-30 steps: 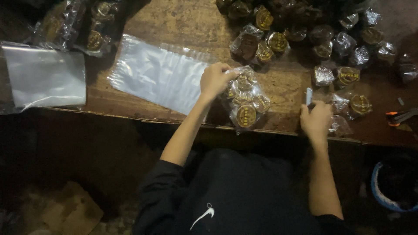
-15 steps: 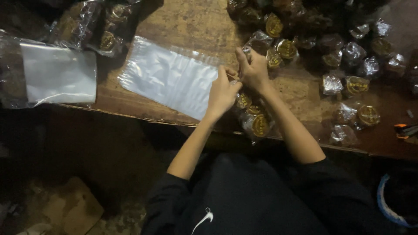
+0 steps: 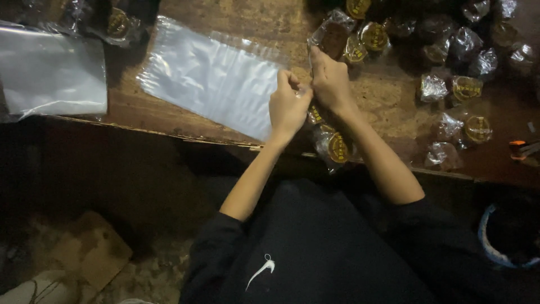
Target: Packaging individually wrapped bread items into larger plastic bags and stapling them shut.
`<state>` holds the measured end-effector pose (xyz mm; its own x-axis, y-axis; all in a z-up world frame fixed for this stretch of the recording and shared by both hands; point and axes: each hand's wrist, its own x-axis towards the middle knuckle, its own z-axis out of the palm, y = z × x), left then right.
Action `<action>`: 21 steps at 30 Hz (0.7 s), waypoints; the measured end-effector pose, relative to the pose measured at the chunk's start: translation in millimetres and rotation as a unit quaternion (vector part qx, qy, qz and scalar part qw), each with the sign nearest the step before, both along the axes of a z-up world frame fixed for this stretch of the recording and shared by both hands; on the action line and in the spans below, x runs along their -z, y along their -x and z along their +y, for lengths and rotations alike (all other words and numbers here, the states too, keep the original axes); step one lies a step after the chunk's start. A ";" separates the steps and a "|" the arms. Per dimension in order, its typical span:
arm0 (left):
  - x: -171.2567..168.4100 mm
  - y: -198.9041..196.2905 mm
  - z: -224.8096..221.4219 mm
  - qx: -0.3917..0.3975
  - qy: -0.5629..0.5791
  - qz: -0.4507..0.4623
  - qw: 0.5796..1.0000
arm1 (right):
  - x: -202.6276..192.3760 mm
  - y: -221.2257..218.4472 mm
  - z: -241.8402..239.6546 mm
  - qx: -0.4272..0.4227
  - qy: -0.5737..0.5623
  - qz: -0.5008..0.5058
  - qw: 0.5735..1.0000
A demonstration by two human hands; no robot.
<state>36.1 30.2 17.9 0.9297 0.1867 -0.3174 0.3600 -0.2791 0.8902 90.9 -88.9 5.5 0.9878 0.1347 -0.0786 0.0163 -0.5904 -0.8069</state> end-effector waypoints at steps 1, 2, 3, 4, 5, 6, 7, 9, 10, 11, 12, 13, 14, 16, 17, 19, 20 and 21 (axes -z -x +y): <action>-0.8 -0.8 0.4 -0.002 -0.001 -0.001 1.000 | 12.0 -7.7 -0.2 -0.002 -0.001 -0.001 1.000; -1.2 -0.6 -0.8 0.003 0.013 -0.002 1.000 | 24.2 -13.9 -2.3 0.007 0.031 -0.032 0.999; -1.8 -0.5 -2.2 0.007 0.027 -0.002 1.000 | 36.3 -20.1 -4.6 0.015 0.062 -0.062 0.996; -2.2 -0.6 0.4 0.008 0.027 -0.003 1.000 | 31.5 -16.8 -2.6 0.017 0.062 -0.063 0.996; -2.7 -0.6 3.0 0.017 0.043 -0.006 0.999 | 26.6 -13.4 -0.6 0.040 0.028 -0.051 0.998; -3.2 -1.9 4.8 0.025 0.061 -0.011 0.998 | 21.4 -11.6 0.7 0.062 -0.005 -0.040 0.997; 3.3 -2.4 5.3 0.026 0.061 -0.014 0.998 | 24.4 -14.7 -0.9 0.062 -0.005 -0.043 0.997; 17.8 0.5 7.7 -0.011 0.139 -0.043 0.989 | 32.7 -16.5 -2.8 0.050 -0.027 -0.051 0.997; 16.0 0.9 7.1 -0.012 0.138 -0.040 0.990 | 30.2 -13.2 0.8 0.050 -0.028 -0.047 0.997; 14.0 1.3 6.5 -0.014 0.127 -0.031 0.991 | 27.5 -9.7 4.4 0.049 -0.034 -0.056 0.997; 11.3 -1.8 6.1 -0.016 0.115 -0.027 0.993 | 23.4 -10.1 8.1 0.047 -0.041 -0.070 0.996; 12.5 -0.6 5.2 -0.017 0.114 -0.028 0.993 | 19.2 -11.1 9.3 0.046 -0.041 -0.071 0.996; 13.5 0.9 3.7 -0.015 0.112 -0.053 0.992 | 14.5 -11.6 9.9 0.047 0.001 -0.030 0.998; 14.8 4.5 1.9 -0.012 0.107 -0.079 0.991 | 14.7 -11.8 9.6 0.048 0.042 0.008 0.998; 15.4 6.2 1.8 -0.013 0.116 -0.085 0.990 | 19.8 -11.7 8.9 0.058 0.040 -0.015 0.997; 15.2 2.6 1.2 -0.011 0.128 -0.091 0.988 | 10.0 -11.2 8.3 0.070 0.042 -0.040 0.996; 14.9 1.9 1.4 0.022 0.089 -0.054 0.994 | -3.5 -6.4 9.4 0.131 -0.094 0.010 0.987; 14.6 1.1 1.5 0.054 0.050 -0.017 0.997 | -17.0 -1.9 10.6 0.191 -0.226 0.058 0.953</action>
<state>35.0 31.7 3.3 0.9531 0.0531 -0.2978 0.3020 -0.2240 0.9266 92.8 -78.2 22.6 0.9599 -0.1867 -0.2093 -0.2348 -0.1265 -0.9638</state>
